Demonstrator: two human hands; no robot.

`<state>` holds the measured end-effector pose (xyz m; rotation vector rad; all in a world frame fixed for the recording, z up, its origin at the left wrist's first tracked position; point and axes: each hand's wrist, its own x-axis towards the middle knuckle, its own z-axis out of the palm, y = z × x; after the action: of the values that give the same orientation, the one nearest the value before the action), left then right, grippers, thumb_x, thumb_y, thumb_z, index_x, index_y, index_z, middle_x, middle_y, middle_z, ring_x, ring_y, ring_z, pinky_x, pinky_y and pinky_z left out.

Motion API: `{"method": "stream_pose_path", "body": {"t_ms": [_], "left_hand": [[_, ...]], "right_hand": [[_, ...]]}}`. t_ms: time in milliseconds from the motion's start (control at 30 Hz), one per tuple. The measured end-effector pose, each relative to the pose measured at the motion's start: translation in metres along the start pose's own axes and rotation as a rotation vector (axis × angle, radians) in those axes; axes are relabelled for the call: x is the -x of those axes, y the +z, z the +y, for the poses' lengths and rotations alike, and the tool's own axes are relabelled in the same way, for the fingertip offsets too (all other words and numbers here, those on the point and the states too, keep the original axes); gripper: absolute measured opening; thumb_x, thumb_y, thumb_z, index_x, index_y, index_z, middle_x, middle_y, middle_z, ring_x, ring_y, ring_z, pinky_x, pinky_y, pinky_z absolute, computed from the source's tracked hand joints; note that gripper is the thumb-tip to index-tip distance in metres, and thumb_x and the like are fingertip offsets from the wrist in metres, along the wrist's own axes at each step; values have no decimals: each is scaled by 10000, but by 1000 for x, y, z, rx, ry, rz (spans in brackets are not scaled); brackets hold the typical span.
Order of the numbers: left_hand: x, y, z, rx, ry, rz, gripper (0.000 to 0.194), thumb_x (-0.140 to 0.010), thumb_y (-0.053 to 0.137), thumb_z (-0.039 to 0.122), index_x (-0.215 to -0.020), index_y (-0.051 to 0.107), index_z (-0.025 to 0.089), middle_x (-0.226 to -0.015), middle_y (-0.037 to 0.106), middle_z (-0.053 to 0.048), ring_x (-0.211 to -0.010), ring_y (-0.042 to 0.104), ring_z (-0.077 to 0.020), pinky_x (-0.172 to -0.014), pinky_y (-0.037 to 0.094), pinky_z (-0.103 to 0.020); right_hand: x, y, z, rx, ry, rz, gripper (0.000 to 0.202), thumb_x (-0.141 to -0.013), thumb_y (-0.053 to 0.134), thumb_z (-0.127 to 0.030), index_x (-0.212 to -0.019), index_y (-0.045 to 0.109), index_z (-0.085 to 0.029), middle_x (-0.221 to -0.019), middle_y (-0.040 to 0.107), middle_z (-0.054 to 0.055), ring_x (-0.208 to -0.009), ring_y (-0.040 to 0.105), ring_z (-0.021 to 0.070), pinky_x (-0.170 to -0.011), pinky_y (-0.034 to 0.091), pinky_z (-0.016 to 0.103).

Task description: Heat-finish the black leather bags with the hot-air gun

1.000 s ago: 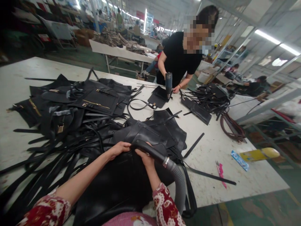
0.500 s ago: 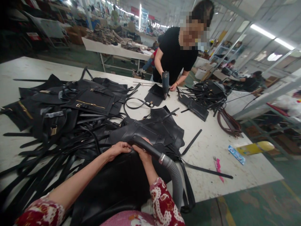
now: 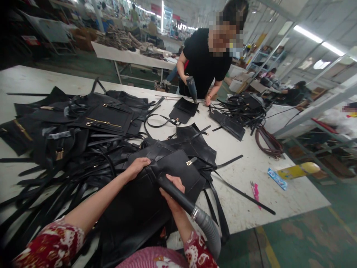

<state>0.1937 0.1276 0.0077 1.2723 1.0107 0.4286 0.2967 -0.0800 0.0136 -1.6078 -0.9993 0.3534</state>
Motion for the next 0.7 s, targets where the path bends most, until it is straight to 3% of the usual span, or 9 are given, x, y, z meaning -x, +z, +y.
{"method": "stream_pose_path", "body": {"t_ms": [167, 267, 367, 433, 533, 700], "left_hand": [[3, -1, -4, 16, 6, -20, 283, -528, 686, 431, -562, 604, 163, -511, 600, 7, -510, 530, -148, -571, 421, -276], [4, -2, -1, 24, 21, -29, 409, -566, 658, 564, -598, 634, 156, -593, 662, -37, -617, 604, -191, -647, 464, -303], [8, -4, 3, 0, 10, -86, 550, -637, 573, 675, -669, 684, 137, -661, 703, -83, -693, 648, -232, -692, 489, -337], [8, -5, 5, -51, 2, -128, 504, -593, 662, 626, -698, 707, 135, -666, 712, -78, -679, 653, -240, -672, 492, -339], [1, -6, 5, -152, 14, -109, 366, -451, 809, 428, -667, 716, 147, -622, 701, -39, -654, 645, -246, -636, 478, -321], [-27, -15, -1, -275, 90, 180, 229, -553, 723, 371, -648, 688, 166, -653, 694, -31, -859, 634, -293, -754, 451, -337]], "right_hand": [[-23, 32, 0, 16, -93, 55, 356, -686, 720, -324, -1032, 684, -248, -999, 685, 40, -904, 654, 218, -855, 525, 336], [-47, 50, -3, 20, -135, 26, 329, -704, 708, -338, -1016, 685, -236, -952, 695, 37, -882, 645, 219, -858, 516, 351], [-68, 52, -6, 33, -134, 33, 304, -727, 695, -356, -1002, 678, -227, -923, 698, 29, -897, 626, 217, -868, 502, 362], [-74, 39, -7, 44, -121, 62, 315, -733, 699, -371, -1009, 668, -223, -956, 693, 30, -920, 618, 213, -889, 492, 365], [-64, 3, -4, 66, -57, 119, 341, -719, 722, -400, -1000, 659, -217, -981, 687, 32, -929, 624, 212, -912, 487, 374], [-13, -63, 1, 113, 121, 233, 385, -674, 758, -442, -965, 670, -206, -915, 704, 38, -841, 650, 219, -865, 524, 387]]}}
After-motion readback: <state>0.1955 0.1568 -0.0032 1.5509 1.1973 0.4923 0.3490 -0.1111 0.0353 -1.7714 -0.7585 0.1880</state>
